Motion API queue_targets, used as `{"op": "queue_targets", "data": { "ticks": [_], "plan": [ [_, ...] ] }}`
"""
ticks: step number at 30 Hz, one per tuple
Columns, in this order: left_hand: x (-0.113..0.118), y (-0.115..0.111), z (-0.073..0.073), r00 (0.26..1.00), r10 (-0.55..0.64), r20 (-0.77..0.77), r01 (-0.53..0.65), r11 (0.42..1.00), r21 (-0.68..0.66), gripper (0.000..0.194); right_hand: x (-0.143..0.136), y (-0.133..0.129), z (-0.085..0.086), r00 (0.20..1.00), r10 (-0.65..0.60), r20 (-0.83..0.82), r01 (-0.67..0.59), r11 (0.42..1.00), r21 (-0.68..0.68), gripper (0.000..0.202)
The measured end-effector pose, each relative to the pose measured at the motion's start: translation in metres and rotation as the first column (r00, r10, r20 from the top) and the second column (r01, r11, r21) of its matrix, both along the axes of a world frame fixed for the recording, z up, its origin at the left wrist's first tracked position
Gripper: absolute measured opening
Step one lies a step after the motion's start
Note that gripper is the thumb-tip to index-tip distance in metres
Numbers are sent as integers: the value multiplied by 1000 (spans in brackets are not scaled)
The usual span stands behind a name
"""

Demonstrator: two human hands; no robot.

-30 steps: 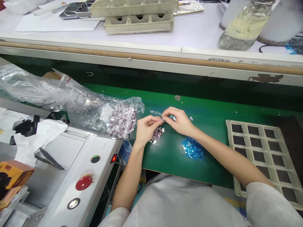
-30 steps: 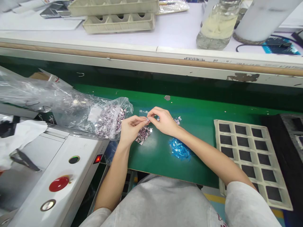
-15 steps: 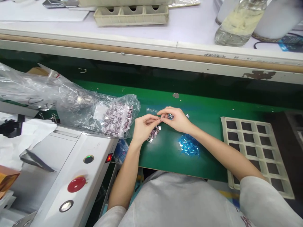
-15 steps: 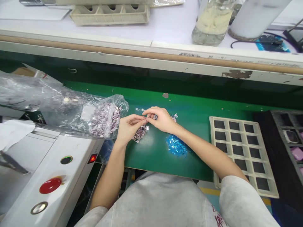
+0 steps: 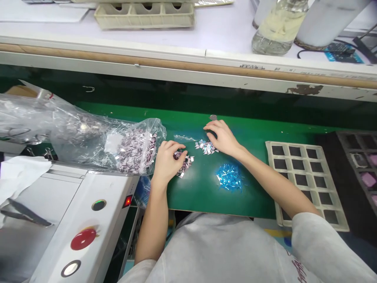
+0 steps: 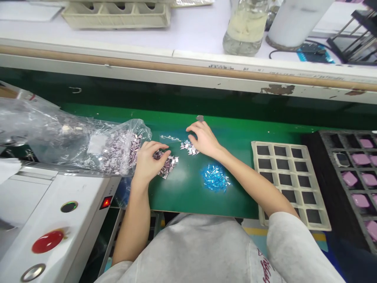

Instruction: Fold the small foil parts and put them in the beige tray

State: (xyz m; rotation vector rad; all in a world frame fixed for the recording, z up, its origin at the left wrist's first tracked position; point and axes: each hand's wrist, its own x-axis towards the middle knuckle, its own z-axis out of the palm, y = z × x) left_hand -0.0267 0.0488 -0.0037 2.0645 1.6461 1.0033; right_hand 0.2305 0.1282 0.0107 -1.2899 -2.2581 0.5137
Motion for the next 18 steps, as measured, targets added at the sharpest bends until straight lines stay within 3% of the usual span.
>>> {"op": "queue_targets", "data": {
  "ticks": [5, 11, 18],
  "plan": [
    [-2, -1, -3, 995, -72, -76, 63, 991, -115, 12, 29, 2, -8, 990, -62, 126, 61, 998, 16, 39],
    [-3, -2, -5, 993, -3, -115, -13, 990, -138, 9, 45, -14, -10, 966, -139, 219, 123, 989, 88, 38],
    [-7, -1, -4, 997, -2, -83, -13, 985, -174, 15, 59, -5, -6, 955, -199, 218, 185, 979, 85, 33]
  ]
}}
